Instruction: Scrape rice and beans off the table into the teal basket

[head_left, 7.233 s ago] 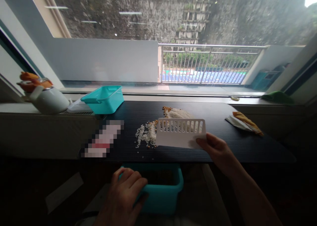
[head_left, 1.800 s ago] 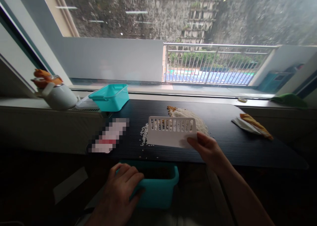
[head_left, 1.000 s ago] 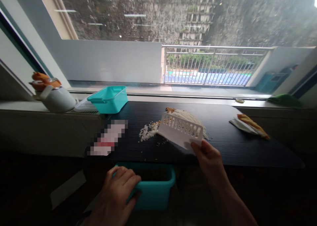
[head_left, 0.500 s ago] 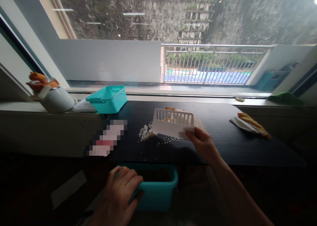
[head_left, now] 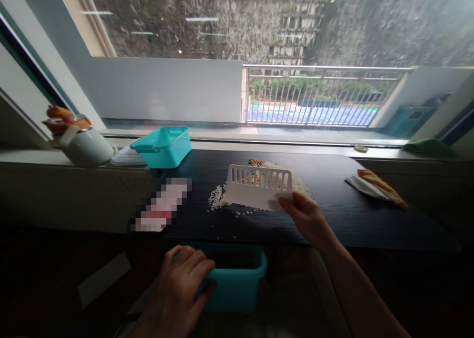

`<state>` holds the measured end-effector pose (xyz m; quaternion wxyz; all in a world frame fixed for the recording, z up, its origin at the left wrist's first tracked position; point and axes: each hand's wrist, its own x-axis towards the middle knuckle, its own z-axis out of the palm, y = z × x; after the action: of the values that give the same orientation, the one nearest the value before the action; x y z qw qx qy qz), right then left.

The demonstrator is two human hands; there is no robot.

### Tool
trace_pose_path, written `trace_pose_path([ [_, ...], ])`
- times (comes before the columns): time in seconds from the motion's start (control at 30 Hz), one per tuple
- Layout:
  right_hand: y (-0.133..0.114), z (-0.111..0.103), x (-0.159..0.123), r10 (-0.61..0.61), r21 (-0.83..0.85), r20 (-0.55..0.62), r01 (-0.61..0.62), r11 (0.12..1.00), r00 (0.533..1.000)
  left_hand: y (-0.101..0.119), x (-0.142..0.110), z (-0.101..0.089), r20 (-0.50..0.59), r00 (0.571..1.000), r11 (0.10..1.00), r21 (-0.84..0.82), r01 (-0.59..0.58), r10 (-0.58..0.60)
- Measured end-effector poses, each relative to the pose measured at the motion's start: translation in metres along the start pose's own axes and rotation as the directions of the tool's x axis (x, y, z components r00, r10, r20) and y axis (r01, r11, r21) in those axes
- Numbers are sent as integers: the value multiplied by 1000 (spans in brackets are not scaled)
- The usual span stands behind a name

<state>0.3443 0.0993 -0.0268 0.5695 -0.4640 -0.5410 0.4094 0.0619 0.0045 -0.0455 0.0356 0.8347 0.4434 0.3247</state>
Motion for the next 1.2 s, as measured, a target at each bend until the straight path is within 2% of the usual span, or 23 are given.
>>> trace_pose_path([
  [0.17,-2,-4,-4,-13,-15,6,13,1000,1000,0,1,0,-39,999,1000,1,-6,6],
  [0.37,-3,-1,-7,-19,-91,11,20,996,1000,-1,1,-3,23,999,998,54,-32,31],
  [0.53,-8,-2,-14,-18,-70,-12,17,997,1000,-1,2,-3,6,999,999,34,-31,31],
  [0.63,-8,-4,-19,-9,-41,32,10,999,999,0,3,-4,1,1000,999,30,-28,28],
  [0.93,-19,-16,-52,129,1,73,-130,992,989,-1,2,-6,-14,999,998,39,-49,50],
  [1.03,-21,-9,-66,130,6,9,-130,992,991,-1,1,-5,-6,998,997,44,-60,60],
  [1.13,-15,10,-81,96,26,-63,-94,995,993,-1,-1,-4,-8,999,998,53,-46,46],
  [1.2,-8,25,-91,63,26,-48,-62,998,997,-2,-2,-4,-2,999,997,63,-46,46],
])
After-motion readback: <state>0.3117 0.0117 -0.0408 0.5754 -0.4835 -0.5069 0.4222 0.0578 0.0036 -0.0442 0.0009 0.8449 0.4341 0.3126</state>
